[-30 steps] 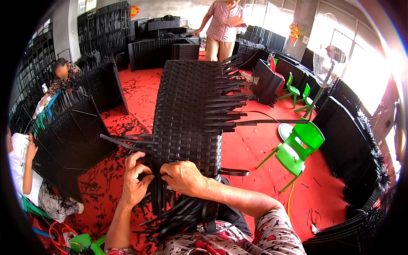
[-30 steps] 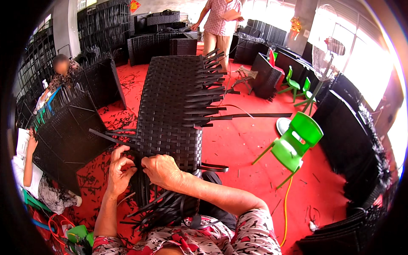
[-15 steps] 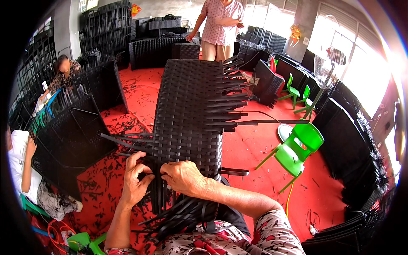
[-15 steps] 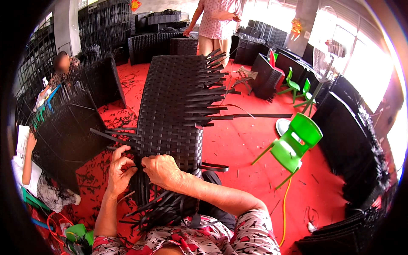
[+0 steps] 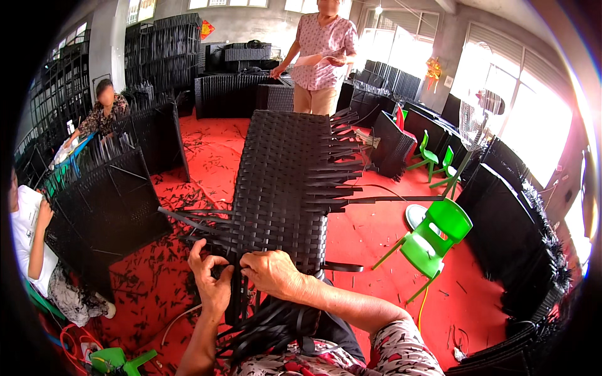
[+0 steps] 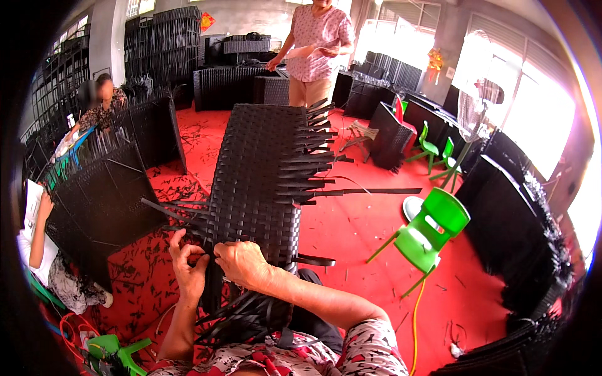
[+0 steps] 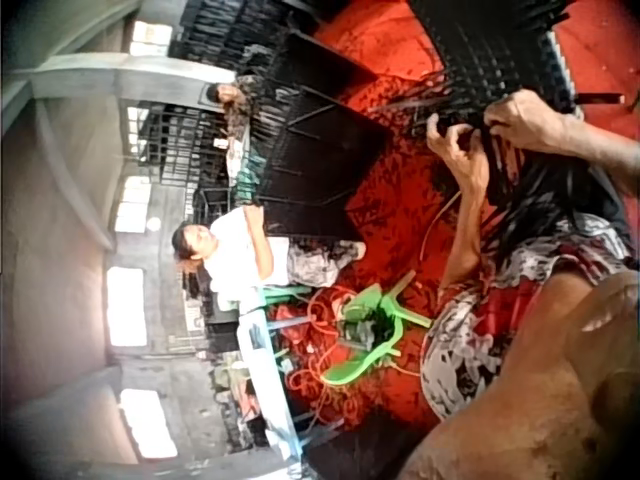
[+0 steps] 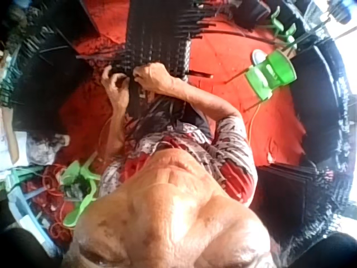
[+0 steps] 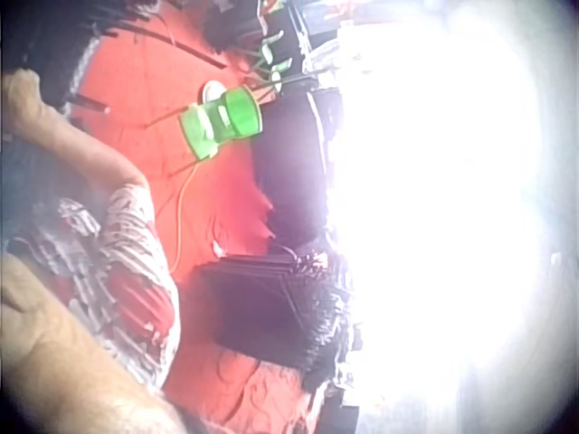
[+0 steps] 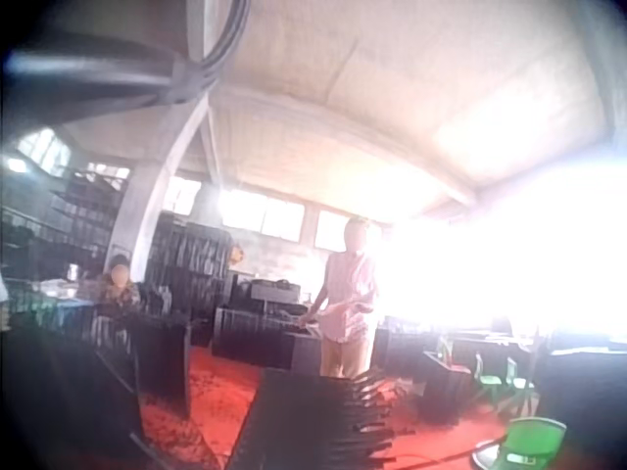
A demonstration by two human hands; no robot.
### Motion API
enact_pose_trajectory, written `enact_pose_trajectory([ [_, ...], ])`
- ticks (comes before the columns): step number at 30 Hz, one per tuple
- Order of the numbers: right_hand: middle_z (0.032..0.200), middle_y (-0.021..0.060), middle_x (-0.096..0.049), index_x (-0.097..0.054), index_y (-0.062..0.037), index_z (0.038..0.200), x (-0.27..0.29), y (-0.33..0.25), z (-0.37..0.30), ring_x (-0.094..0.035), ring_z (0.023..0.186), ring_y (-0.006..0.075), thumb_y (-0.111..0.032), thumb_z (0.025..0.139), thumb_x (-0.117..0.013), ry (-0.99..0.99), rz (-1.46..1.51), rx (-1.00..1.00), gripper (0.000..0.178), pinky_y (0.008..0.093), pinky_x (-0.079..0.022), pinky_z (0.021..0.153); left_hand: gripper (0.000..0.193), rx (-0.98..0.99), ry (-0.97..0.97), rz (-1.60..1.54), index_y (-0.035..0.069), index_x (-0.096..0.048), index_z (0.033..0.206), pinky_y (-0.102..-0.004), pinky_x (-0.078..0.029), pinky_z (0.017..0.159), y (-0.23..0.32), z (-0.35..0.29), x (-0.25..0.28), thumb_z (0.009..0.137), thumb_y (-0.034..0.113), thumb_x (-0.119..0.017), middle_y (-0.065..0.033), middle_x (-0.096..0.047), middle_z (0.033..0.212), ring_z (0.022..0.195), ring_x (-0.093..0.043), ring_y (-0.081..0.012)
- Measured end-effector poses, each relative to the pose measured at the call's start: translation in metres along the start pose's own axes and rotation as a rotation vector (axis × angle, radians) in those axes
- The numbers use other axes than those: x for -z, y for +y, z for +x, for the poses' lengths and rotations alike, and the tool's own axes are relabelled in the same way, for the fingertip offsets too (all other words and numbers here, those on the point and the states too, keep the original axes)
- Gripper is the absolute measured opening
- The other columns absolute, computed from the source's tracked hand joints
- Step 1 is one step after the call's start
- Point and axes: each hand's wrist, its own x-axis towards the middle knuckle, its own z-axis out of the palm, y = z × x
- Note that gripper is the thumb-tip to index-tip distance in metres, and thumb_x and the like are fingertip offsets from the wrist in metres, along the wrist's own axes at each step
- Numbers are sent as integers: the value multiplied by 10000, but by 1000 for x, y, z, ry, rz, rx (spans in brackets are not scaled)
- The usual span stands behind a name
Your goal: The person weaves black plastic strips onto a frame by hand to create a wicker-style furniture component.
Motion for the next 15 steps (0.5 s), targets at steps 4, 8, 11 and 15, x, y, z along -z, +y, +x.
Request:
enact_pose_trajectory([
  [4, 864, 85, -657, -589, -46, 847, 2, -8, 5, -662, 753, 274, -140, 786, -680, -91, -282, 184, 145, 375, -528, 564, 142, -25, 93, -61, 45, -581, 810, -403, -351, 1001, -19, -4, 0, 729, -10, -683, -141, -426, 1364, 1184, -446, -304],
  [8, 1195, 155, -635, -608, -9, 1226, 78, -52, -9, -612, 1104, 322, -155, 704, -764, 458, -283, 294, 565, 418, -516, 892, 136, 133, 27, -324, 37, -550, 851, -304, -426, 833, -6, -6, -8, 790, -36, -646, -71, -495, 1198, 899, -496, -163],
  [11, 1465, 146, -428, -492, -67, 1372, 97, -34, 6, -315, 1406, 342, -378, 797, -688, 528, -438, 137, 683, 516, -202, 1116, 92, 404, -12, -486, 29, -533, 902, -245, -405, 762, -4, -10, 9, 868, 18, -619, -12, -542, 981, 806, -451, -90],
  [15, 1454, 163, -426, -481, -11, 1364, 67, 52, 12, -312, 1395, 361, -427, 864, -617, 270, -678, -86, 665, 579, -191, 1117, 86, 179, 27, -467, 13, -518, 940, -260, -399, 777, -7, -14, -8, 912, 54, -587, -19, -544, 1002, 821, -443, -100],
])
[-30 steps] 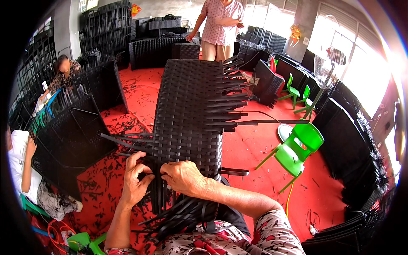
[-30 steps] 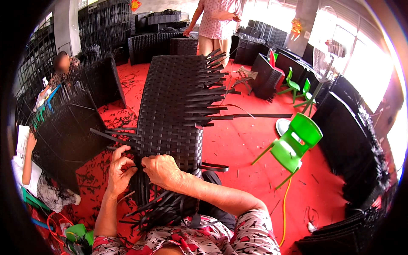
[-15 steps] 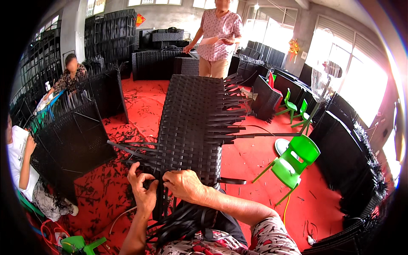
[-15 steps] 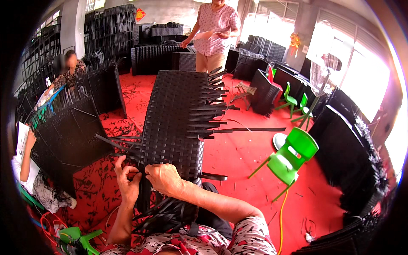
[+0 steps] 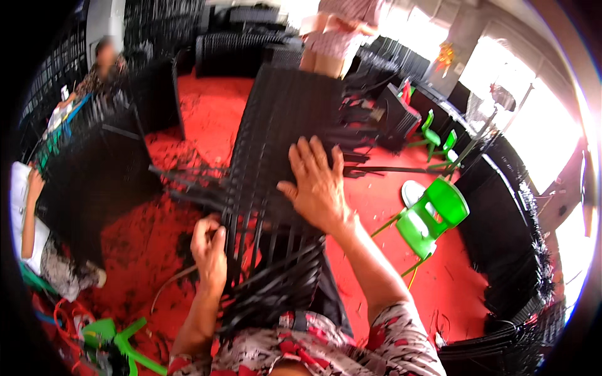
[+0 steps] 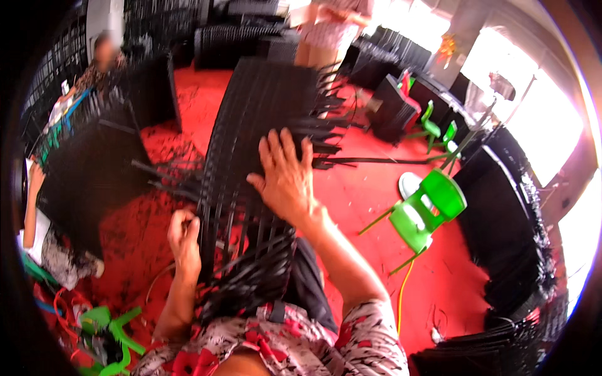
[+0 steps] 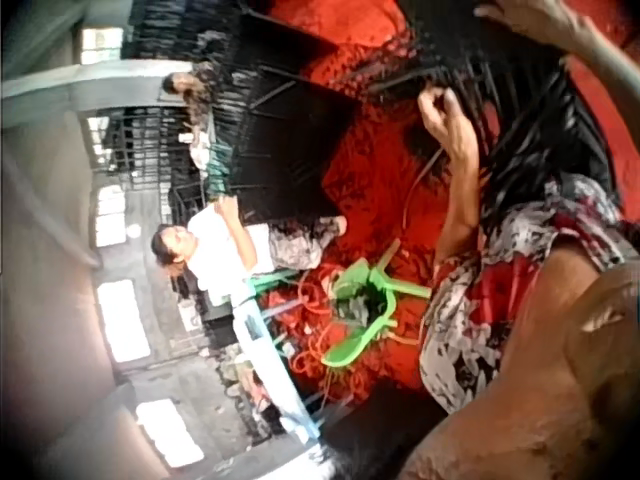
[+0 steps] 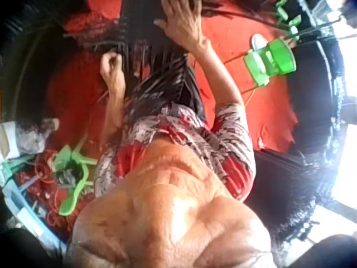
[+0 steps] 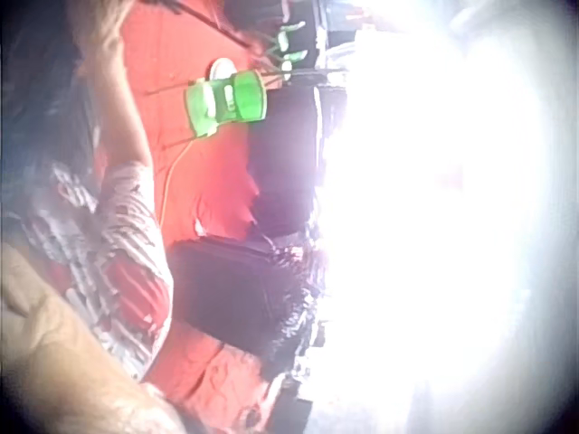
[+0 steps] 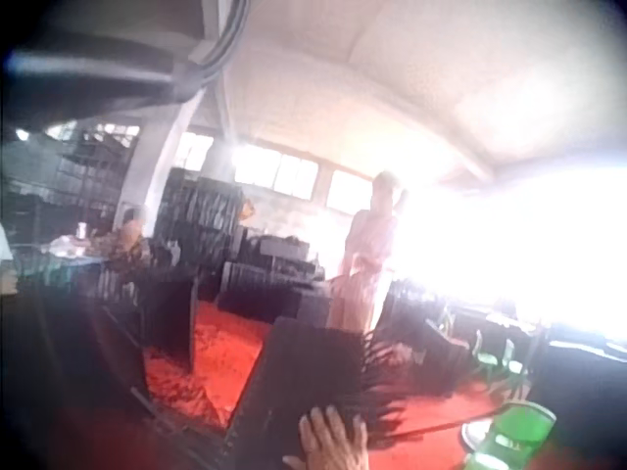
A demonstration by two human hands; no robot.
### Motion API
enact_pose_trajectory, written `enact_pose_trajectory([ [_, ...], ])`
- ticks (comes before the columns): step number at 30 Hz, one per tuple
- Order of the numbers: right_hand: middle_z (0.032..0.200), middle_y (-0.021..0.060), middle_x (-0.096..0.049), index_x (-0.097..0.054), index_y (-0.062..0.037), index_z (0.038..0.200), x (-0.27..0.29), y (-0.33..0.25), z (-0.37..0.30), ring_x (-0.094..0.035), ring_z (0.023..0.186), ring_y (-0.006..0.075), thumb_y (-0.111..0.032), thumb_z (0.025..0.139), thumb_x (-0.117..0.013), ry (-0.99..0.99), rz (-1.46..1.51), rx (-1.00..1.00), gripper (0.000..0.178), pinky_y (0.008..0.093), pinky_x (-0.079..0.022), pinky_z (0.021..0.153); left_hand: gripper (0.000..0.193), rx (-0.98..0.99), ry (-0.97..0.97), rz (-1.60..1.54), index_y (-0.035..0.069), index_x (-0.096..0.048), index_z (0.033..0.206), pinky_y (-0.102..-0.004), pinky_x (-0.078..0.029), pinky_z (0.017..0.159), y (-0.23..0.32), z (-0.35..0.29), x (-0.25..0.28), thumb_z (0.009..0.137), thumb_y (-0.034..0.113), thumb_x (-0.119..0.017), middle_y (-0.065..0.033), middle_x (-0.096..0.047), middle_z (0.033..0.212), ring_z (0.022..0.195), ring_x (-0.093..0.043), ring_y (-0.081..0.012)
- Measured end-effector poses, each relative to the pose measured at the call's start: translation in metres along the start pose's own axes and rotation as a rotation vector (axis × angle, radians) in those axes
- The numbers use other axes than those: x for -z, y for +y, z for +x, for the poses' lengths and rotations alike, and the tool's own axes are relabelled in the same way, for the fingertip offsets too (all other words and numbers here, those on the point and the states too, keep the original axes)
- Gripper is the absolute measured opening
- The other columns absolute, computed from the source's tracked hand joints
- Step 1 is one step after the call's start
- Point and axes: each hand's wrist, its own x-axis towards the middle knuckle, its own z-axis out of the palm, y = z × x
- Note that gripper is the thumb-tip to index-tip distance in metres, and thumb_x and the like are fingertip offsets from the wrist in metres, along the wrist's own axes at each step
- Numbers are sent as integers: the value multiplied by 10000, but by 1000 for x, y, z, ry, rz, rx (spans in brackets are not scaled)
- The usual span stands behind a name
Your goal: The person weaves black plastic strips onto a frame by hand to create a wicker-style furniture component.
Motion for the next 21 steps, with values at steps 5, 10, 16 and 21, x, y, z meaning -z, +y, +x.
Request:
enact_pose_trajectory([
  [5, 1410, 171, -467, -521, 10, 1318, -9, 5, -7, -357, 1355, 353, -435, 882, -603, 56, 5, 10, 628, 585, -190, 1124, 167, 33, 65, -52, 46, -517, 903, -225, -303, 644, 3, -1, -16, 912, 170, -628, 47, -390, 808, 726, -335, -53],
  [10, 1399, 169, -477, -532, 9, 1306, -8, 1, -11, -364, 1346, 355, -423, 883, -612, 76, 21, 9, 610, 582, -188, 1125, 219, 42, 41, -83, 28, -514, 898, -223, -305, 614, -9, -4, -6, 930, 194, -654, 15, -518, 941, 710, -332, -50],
  [16, 1399, 159, -484, -542, 5, 1299, -6, -1, -12, -370, 1348, 350, -422, 880, -616, 75, 27, -6, 603, 574, -186, 1128, 224, 42, 40, -116, 23, -524, 889, -221, -305, 614, -7, -4, -6, 907, 181, -682, 16, -523, 938, 708, -339, -45],
  [21, 1387, 158, -494, -551, 4, 1289, -7, -1, -14, -371, 1348, 342, -426, 880, -614, 90, 28, -3, 597, 572, -182, 1131, 229, 38, 50, -98, 24, -528, 883, -213, -291, 592, -8, -6, -4, 903, 186, -689, 22, -514, 908, 687, -333, -40],
])
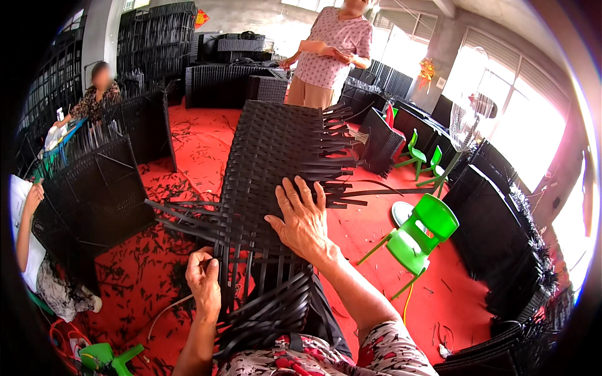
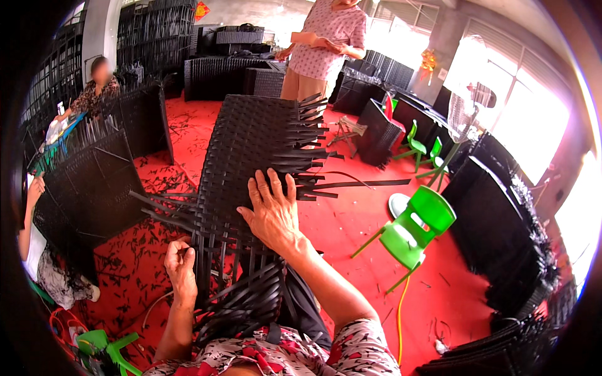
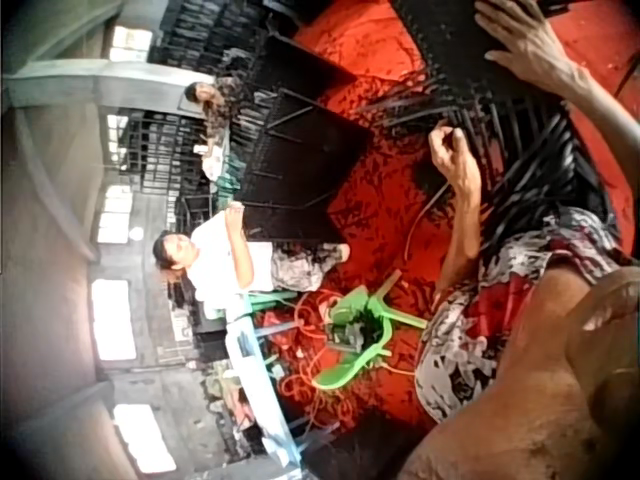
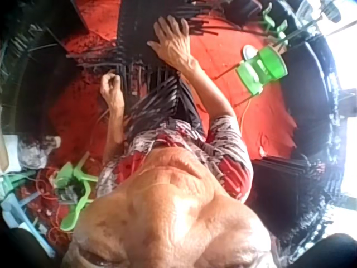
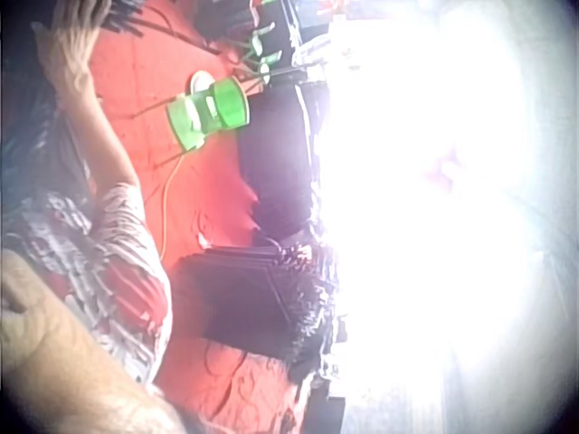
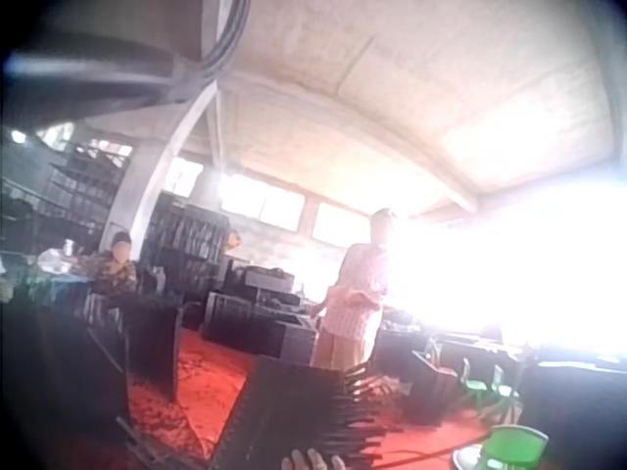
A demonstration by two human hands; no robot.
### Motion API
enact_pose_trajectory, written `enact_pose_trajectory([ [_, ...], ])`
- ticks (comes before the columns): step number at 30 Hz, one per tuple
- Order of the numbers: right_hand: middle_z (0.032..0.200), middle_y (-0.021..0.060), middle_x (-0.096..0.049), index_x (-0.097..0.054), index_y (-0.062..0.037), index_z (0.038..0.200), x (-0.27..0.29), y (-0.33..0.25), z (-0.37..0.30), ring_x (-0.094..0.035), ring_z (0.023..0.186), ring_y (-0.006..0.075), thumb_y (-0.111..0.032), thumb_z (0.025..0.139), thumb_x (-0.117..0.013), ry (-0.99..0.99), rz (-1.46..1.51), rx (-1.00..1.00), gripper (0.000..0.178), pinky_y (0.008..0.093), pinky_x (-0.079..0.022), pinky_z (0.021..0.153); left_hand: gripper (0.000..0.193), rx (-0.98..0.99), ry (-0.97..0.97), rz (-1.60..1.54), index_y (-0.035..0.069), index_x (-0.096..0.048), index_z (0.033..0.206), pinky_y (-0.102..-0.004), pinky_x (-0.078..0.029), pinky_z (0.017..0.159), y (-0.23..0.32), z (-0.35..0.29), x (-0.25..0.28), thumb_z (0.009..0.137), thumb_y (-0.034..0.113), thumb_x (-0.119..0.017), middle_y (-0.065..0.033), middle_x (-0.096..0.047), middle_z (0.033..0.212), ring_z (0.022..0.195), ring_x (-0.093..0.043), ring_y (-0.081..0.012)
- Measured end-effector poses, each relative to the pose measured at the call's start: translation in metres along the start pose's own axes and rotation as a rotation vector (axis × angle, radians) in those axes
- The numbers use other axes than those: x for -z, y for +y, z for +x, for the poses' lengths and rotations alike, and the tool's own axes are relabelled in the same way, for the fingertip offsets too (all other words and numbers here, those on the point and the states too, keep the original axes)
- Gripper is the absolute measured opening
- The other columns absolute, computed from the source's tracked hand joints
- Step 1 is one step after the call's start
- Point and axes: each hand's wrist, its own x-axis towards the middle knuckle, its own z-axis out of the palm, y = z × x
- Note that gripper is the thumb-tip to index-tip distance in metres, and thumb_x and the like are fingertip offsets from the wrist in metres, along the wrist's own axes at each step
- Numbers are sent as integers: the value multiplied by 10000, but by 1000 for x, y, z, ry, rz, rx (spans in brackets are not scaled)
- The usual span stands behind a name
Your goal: The person weaves black plastic strips onto a frame by hand to create a wicker-style furniture component.
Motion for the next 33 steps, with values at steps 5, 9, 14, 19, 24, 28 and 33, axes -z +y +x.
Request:
enact_pose_trajectory([
  [5, 1383, 153, -499, -560, 3, 1281, -1, 1, -2, -377, 1343, 338, -426, 875, -621, 18, -4, 3, 593, 567, -183, 1132, 200, 46, 1, -1, 21, -531, 886, -210, -296, 583, 2, -1, 0, 904, 150, -682, 25, -510, 893, 678, -336, -39],
  [9, 1376, 146, -507, -568, -2, 1273, 0, 0, -1, -387, 1333, 335, -419, 865, -637, 25, 0, 2, 588, 563, -191, 1130, 169, 12, 7, -46, 14, -538, 895, -208, -305, 581, -1, -1, -2, 905, 114, -674, 20, -525, 912, 679, -343, -39],
  [14, 1360, 147, -522, -574, -3, 1262, 0, 0, -1, -400, 1322, 337, -409, 862, -651, 41, 2, 6, 576, 556, -202, 1123, 137, 32, 4, -86, 12, -546, 903, -203, -313, 579, -1, -2, -2, 905, 86, -662, 5, -549, 961, 683, -351, -38],
  [19, 1342, 157, -542, -576, 0, 1257, 1, 0, -2, -417, 1311, 342, -411, 875, -648, 53, 7, 13, 566, 546, -202, 1118, 114, 63, 4, -82, 14, -552, 904, -200, -319, 583, 3, -3, -2, 895, 58, -657, -7, -560, 995, 686, -355, -38],
  [24, 1337, 155, -545, -579, -1, 1256, 1, 0, -2, -421, 1308, 339, -405, 875, -650, 54, 13, 12, 561, 541, -202, 1118, 149, 82, 1, -41, 21, -566, 939, -227, -343, 710, 4, -4, 0, 887, 111, -673, 10, -550, 964, 777, -400, -64],
  [28, 1334, 154, -548, -584, -3, 1251, 1, 0, -2, -422, 1307, 338, -403, 876, -650, 58, 12, 10, 552, 539, -201, 1118, 176, 94, -7, -28, 25, -575, 955, -238, -346, 752, 6, -4, -1, 882, 142, -683, 24, -532, 932, 803, -406, -74],
  [33, 1344, 145, -531, -586, -2, 1245, -1, 1, -3, -411, 1310, 333, -391, 834, -683, 65, 14, 7, 574, 556, -213, 1120, 161, 107, -7, -32, 26, -572, 942, -245, -360, 769, 6, -3, 0, 885, 132, -679, 18, -543, 943, 816, -421, -78],
])
